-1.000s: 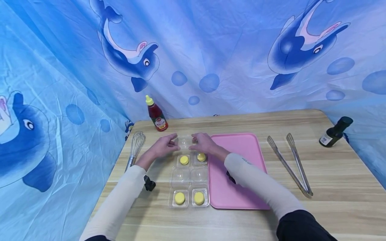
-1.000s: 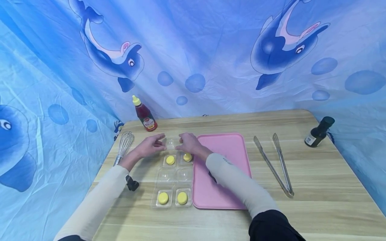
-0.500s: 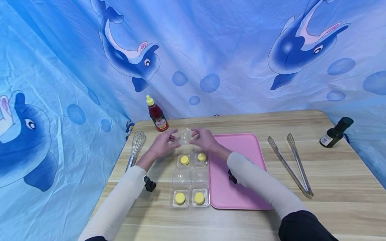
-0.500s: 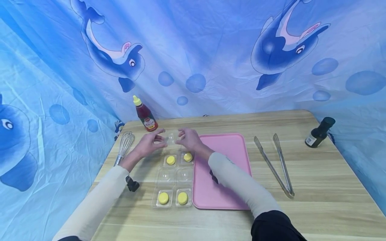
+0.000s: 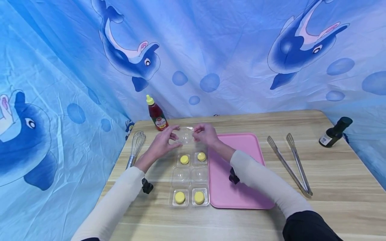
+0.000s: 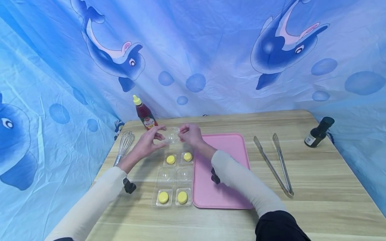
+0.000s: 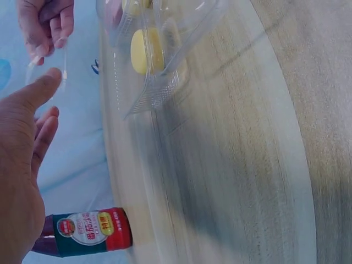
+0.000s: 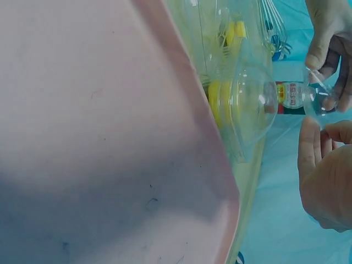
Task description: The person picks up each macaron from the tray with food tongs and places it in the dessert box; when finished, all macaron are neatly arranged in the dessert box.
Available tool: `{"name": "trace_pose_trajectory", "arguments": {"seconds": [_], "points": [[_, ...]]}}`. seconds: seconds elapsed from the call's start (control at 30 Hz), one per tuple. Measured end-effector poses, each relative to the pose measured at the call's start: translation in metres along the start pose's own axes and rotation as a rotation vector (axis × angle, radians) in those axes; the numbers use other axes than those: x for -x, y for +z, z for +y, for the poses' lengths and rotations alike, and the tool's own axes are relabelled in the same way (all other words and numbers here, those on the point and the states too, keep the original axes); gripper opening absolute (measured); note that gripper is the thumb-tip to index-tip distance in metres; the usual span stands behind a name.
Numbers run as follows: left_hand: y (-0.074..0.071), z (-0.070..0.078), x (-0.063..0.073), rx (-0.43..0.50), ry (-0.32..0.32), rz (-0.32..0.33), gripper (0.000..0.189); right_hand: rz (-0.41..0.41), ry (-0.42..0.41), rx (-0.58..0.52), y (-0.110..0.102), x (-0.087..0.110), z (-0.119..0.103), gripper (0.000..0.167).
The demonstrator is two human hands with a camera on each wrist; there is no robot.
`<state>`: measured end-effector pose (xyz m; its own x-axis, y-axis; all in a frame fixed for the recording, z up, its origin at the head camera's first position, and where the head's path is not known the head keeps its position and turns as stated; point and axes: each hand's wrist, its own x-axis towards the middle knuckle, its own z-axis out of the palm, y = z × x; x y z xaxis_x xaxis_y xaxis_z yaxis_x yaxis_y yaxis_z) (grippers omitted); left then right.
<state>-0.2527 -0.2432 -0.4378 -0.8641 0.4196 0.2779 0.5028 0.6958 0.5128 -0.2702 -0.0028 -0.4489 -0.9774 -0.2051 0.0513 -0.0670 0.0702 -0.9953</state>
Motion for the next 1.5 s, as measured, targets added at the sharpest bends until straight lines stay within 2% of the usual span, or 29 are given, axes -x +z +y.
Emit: {"name": "trace_pose_trajectory", "arguments": {"seconds": [0.13,0.23,0.37,0.53,0.67,0.77,0.93,1.03,1.17,1.3,1.4,1.5], "points": [[-0.002,0.003,0.002,0.041,0.028,0.032,0.059,-0.004,-0.019,-0.020,-0.001,0.004,-0.005,0.012],[-0.003,0.004,0.003,0.061,0.051,0.057,0.041,-0.010,-0.078,-0.005,-0.001,0.006,-0.007,0.011],[-0.005,0.004,0.004,0.075,0.044,0.060,0.031,-0.010,-0.180,0.076,0.000,0.009,-0.008,0.015],[-0.010,0.007,0.006,0.119,0.001,-0.011,0.031,-0.010,-0.334,0.165,0.000,0.011,-0.007,0.023],[-0.013,0.007,0.007,0.135,-0.012,-0.099,0.037,-0.005,-0.438,0.182,0.000,0.013,-0.003,0.029],[-0.015,0.006,0.008,0.186,-0.021,-0.153,0.039,0.001,-0.518,0.200,0.001,0.014,0.001,0.029],[-0.017,0.005,0.010,0.230,-0.038,-0.197,0.041,0.003,-0.637,0.256,0.001,0.018,0.004,0.026],[-0.019,0.006,0.011,0.228,-0.057,-0.223,0.044,0.002,-0.667,0.291,0.002,0.022,0.004,0.025],[-0.021,0.006,0.013,0.279,-0.100,-0.262,0.050,-0.062,-0.622,0.270,0.002,0.025,0.004,0.025],[-0.023,0.005,0.015,0.291,-0.136,-0.274,0.055,-0.211,-0.463,0.225,0.000,0.026,0.003,0.022],[-0.024,0.004,0.017,0.253,-0.152,-0.268,0.058,-0.314,-0.337,0.260,-0.005,0.026,0.003,0.039],[-0.023,0.004,0.019,0.200,-0.149,-0.255,0.062,-0.393,-0.263,0.324,-0.009,0.028,0.004,0.060]]}}
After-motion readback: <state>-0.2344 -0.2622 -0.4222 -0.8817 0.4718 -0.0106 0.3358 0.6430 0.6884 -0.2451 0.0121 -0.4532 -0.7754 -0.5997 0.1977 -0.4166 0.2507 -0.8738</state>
